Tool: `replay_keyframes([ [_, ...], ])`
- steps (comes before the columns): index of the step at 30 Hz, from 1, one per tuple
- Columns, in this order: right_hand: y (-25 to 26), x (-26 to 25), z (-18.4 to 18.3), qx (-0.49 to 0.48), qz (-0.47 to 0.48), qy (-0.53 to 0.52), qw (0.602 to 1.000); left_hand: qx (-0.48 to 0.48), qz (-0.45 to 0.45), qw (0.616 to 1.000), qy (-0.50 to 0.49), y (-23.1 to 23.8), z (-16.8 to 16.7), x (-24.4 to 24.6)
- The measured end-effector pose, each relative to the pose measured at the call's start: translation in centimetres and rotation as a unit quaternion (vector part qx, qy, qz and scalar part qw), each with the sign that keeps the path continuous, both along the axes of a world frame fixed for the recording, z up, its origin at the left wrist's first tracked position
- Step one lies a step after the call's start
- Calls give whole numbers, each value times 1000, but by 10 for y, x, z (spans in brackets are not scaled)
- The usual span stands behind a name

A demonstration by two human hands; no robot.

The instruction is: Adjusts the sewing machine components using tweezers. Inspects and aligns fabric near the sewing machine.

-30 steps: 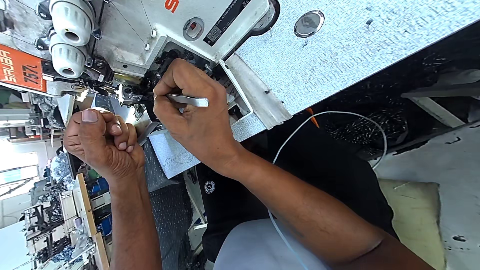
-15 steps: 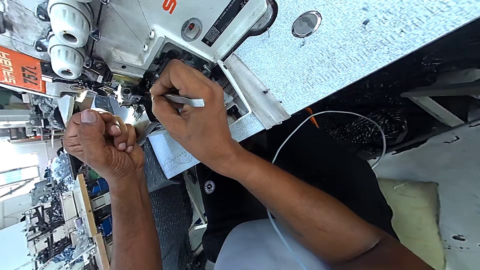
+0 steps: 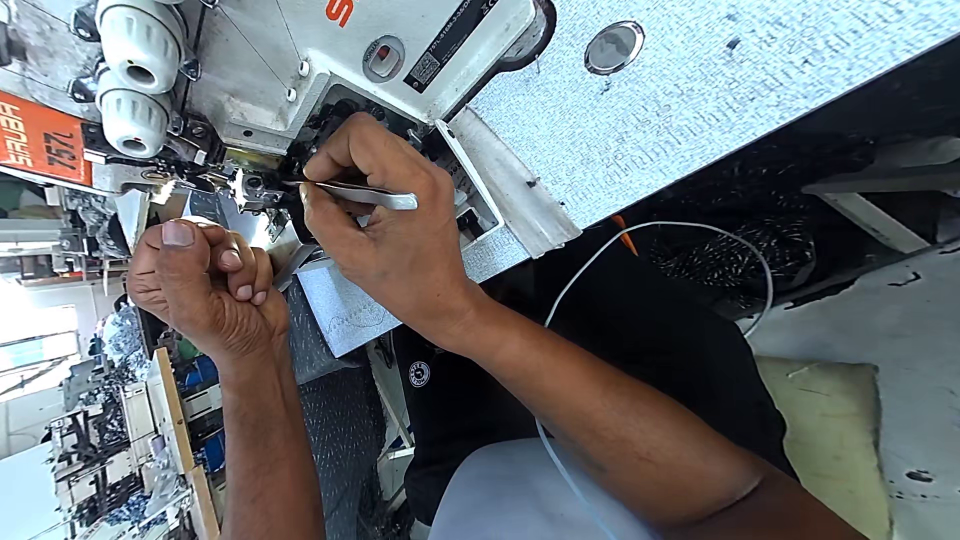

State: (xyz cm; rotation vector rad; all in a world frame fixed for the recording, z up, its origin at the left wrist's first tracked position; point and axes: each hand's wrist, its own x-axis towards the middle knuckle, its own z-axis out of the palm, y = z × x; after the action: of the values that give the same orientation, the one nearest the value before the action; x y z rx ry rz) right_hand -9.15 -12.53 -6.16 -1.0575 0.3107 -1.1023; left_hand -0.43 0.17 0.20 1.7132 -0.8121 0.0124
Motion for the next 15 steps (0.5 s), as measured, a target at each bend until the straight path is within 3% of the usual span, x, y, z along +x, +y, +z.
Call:
replay_keyframes([
  [15,-3,5,0,-18,32,31,999,-2,-7,1000,-7,0,0,0],
])
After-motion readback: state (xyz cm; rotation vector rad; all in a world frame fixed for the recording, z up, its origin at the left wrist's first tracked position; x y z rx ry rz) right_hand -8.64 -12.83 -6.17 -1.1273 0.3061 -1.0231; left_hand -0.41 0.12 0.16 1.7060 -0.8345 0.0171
